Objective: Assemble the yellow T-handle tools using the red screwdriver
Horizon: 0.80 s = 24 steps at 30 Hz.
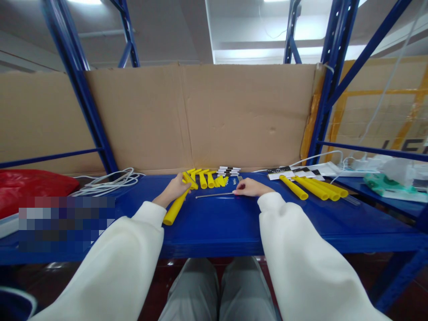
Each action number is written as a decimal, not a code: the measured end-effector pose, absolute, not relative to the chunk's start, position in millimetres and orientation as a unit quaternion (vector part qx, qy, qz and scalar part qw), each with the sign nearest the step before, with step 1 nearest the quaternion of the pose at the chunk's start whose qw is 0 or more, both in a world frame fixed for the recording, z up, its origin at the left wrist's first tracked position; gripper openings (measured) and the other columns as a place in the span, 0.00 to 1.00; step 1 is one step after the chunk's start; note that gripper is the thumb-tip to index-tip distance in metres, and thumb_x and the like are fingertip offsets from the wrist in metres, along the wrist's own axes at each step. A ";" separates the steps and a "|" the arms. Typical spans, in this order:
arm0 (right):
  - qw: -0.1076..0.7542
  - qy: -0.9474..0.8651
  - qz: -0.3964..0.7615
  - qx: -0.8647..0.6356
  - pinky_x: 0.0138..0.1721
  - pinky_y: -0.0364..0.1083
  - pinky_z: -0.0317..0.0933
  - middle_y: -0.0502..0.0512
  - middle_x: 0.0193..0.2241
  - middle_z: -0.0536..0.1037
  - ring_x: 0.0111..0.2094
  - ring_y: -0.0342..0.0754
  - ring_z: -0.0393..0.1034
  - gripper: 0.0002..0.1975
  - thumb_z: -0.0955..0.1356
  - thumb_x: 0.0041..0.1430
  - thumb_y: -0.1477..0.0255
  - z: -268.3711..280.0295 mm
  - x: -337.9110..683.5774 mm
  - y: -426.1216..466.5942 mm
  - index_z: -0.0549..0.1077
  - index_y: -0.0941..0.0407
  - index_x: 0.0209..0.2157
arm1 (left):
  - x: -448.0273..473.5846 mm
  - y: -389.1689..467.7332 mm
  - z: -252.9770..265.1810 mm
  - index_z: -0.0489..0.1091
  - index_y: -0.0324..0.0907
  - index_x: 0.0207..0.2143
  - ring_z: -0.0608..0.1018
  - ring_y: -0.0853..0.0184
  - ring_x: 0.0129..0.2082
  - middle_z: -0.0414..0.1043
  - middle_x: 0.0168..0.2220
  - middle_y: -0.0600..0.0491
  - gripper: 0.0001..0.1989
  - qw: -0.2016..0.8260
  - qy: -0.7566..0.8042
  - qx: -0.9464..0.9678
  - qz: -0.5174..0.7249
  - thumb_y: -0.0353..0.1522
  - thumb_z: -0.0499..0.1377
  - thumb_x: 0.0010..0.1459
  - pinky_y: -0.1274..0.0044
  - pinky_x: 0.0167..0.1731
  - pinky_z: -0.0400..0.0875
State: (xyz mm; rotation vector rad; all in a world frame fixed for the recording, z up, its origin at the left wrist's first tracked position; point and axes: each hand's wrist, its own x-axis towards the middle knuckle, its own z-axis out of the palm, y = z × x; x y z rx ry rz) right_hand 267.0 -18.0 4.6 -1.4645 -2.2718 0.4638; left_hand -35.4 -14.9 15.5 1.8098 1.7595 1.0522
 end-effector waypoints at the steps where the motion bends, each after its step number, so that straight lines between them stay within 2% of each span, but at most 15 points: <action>1: 0.197 -0.811 0.169 -0.524 0.41 0.46 0.66 0.57 0.36 0.83 0.39 0.54 0.75 0.23 0.71 0.49 0.51 3.7 267.6 -17.1 0.82 0.56 0.35 | -34.5 -15.6 15.6 0.63 0.40 0.44 0.81 0.61 0.27 0.79 0.32 0.45 0.14 0.208 0.635 0.646 0.370 0.25 0.60 0.55 0.75 0.29 0.74; 7: 0.192 -0.811 0.159 -0.530 0.43 0.47 0.67 0.58 0.37 0.82 0.41 0.54 0.75 0.17 0.74 0.48 0.59 -1.2 266.5 -12.6 0.82 0.56 0.35 | -30.9 -20.6 17.7 0.62 0.38 0.47 0.78 0.65 0.20 0.78 0.32 0.47 0.19 0.227 0.646 0.631 0.363 0.27 0.63 0.54 0.77 0.21 0.71; 11: 0.193 -0.815 0.140 -0.529 0.43 0.48 0.67 0.57 0.36 0.82 0.40 0.53 0.75 0.14 0.73 0.50 0.61 -2.7 263.5 -13.5 0.81 0.55 0.35 | -32.0 -21.6 16.7 0.62 0.39 0.46 0.77 0.68 0.21 0.76 0.34 0.49 0.26 0.262 0.620 0.627 0.393 0.25 0.69 0.47 0.79 0.20 0.71; 14: 0.190 -0.814 0.122 -0.535 0.42 0.47 0.66 0.56 0.35 0.81 0.39 0.52 0.74 0.11 0.73 0.52 0.63 -4.0 260.6 -15.0 0.79 0.55 0.35 | -33.9 -19.6 13.8 0.61 0.40 0.45 0.77 0.69 0.22 0.75 0.32 0.53 0.28 0.285 0.601 0.635 0.393 0.23 0.69 0.44 0.81 0.20 0.71; 19: 0.201 -0.797 0.120 -0.557 0.41 0.46 0.65 0.57 0.37 0.80 0.39 0.50 0.73 0.07 0.70 0.55 0.68 -5.9 256.9 -15.5 0.76 0.57 0.35 | -34.8 -20.1 11.4 0.57 0.40 0.48 0.73 0.72 0.17 0.71 0.29 0.57 0.29 0.316 0.586 0.651 0.364 0.20 0.67 0.47 0.80 0.18 0.71; 24: 0.247 -0.791 0.118 -0.548 0.39 0.46 0.64 0.55 0.33 0.78 0.36 0.49 0.71 0.08 0.68 0.58 0.66 -7.8 252.8 -14.7 0.72 0.57 0.35 | -30.9 -27.7 14.9 0.55 0.42 0.46 0.73 0.71 0.16 0.71 0.28 0.57 0.25 0.307 0.589 0.662 0.348 0.21 0.64 0.50 0.78 0.18 0.71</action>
